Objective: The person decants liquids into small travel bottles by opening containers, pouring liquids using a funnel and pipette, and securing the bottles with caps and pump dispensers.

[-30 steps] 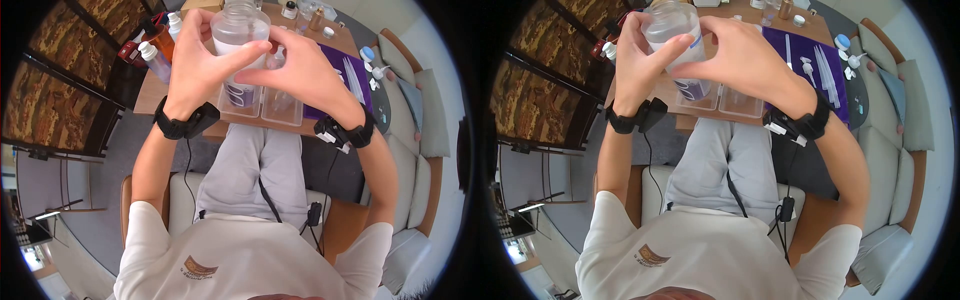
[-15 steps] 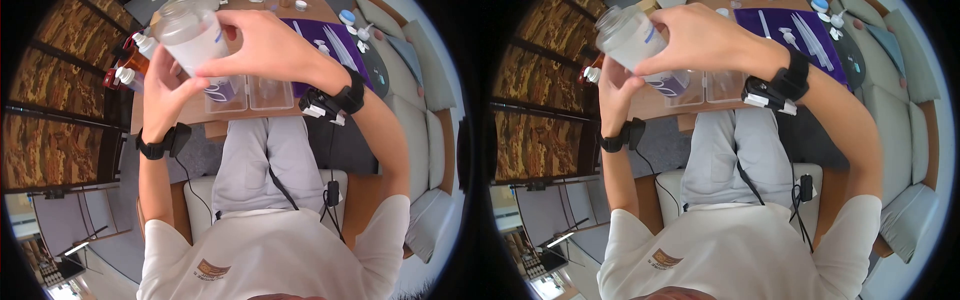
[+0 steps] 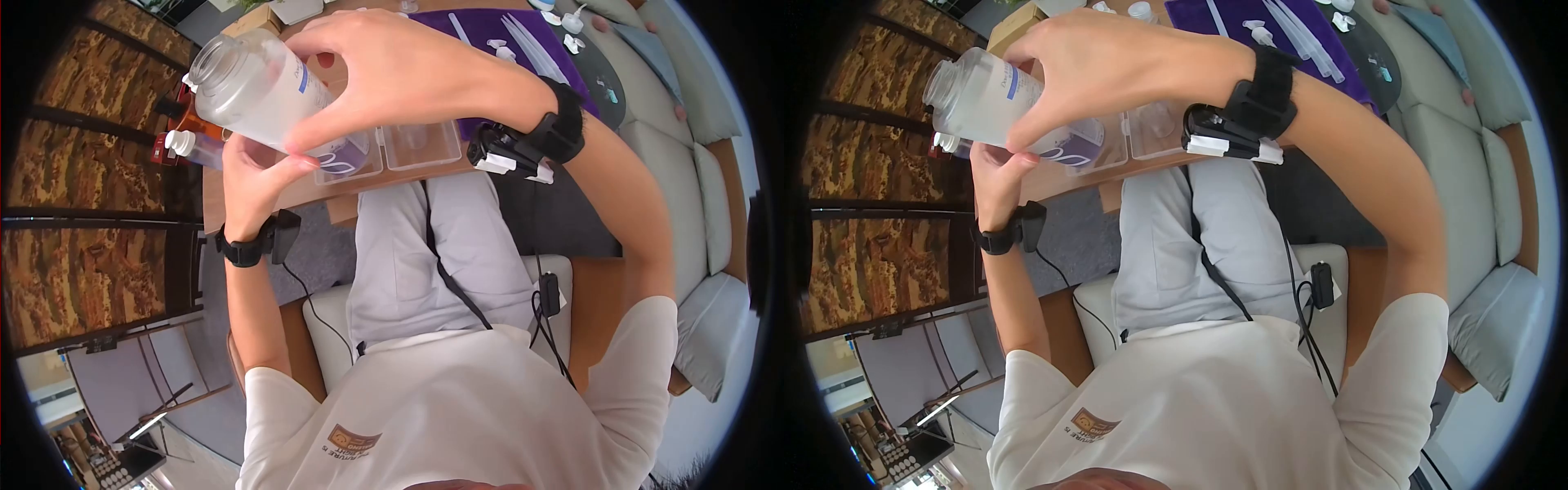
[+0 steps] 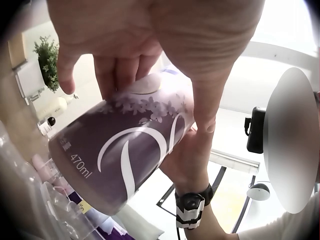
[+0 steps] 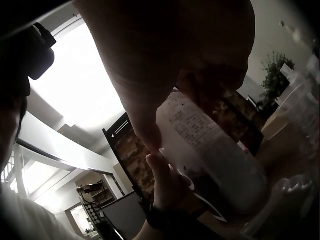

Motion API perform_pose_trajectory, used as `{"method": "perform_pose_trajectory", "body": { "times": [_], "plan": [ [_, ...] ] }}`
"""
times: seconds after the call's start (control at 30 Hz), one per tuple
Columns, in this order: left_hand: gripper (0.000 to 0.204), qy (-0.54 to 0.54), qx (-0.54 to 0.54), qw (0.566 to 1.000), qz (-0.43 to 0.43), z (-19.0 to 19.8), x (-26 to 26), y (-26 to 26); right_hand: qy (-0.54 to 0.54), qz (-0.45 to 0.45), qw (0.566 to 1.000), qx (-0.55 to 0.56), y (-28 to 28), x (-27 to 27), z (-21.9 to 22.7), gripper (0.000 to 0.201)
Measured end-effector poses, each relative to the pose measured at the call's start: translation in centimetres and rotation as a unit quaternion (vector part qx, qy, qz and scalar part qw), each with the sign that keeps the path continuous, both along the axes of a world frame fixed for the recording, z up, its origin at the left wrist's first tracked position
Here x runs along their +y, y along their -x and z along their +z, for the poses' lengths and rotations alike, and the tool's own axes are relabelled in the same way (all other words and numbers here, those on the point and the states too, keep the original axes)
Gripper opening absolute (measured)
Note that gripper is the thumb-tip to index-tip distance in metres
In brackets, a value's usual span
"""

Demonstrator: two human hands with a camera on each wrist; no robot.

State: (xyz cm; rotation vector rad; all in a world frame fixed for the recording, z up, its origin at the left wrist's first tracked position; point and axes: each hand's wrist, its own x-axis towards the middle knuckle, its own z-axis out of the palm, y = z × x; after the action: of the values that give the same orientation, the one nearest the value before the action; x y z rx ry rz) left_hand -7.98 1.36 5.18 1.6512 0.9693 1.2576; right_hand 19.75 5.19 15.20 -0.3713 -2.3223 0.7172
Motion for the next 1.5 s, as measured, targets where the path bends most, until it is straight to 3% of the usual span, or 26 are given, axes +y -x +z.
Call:
{"method": "perform_pose_trajectory", "body": {
  "times": [0.07, 0.17, 0.3, 0.47, 0.57, 0.67, 0.77, 0.93, 1.17, 1.5],
  "plan": [
    [0.059, -0.002, 0.009, 1.000, 0.001, -0.2, 0.0, -0.2, 0.020, 0.014, 1.000, -0.012, -0.2, -0.1, 0.3, 0.063],
    [0.056, 0.012, 0.024, 0.999, 0.034, -0.1, -0.1, -0.5, 0.045, -0.056, 0.995, -0.066, 1.3, 0.7, -0.1, 0.064],
    [0.049, 0.002, 0.008, 0.998, 0.064, 0.6, -0.4, -1.7, -0.013, -0.107, 0.994, 0.025, 0.1, -1.0, -1.0, 0.062],
    [0.045, 0.011, 0.032, 0.995, 0.096, 1.0, -0.8, -1.9, 0.143, -0.140, 0.979, -0.048, -4.6, 0.2, 0.5, 0.046],
    [0.047, 0.006, 0.052, 0.992, 0.111, 1.0, -1.6, -2.1, 0.200, -0.254, 0.944, -0.069, -6.5, 0.1, -1.4, 0.038],
    [0.051, 0.011, 0.123, 0.983, 0.137, 1.7, -2.1, -2.2, 0.254, -0.249, 0.931, -0.077, -8.7, 1.2, -5.4, 0.045],
    [0.052, -0.033, 0.134, 0.981, 0.135, 1.2, -2.1, -2.5, 0.314, -0.229, 0.913, -0.127, -9.1, 0.3, -6.6, 0.046],
    [0.056, -0.048, 0.194, 0.969, 0.142, 1.4, -2.2, -2.8, 0.345, -0.180, 0.916, -0.095, -7.4, -0.7, -7.0, 0.046],
    [0.064, -0.105, 0.296, 0.934, 0.170, 0.7, -1.7, -2.5, 0.367, -0.193, 0.906, -0.087, -6.6, -0.8, -6.5, 0.045],
    [0.067, -0.213, 0.349, 0.895, 0.180, 0.7, -1.5, -2.7, 0.399, -0.207, 0.890, -0.079, -5.9, -0.8, -6.4, 0.042]
  ]
}}
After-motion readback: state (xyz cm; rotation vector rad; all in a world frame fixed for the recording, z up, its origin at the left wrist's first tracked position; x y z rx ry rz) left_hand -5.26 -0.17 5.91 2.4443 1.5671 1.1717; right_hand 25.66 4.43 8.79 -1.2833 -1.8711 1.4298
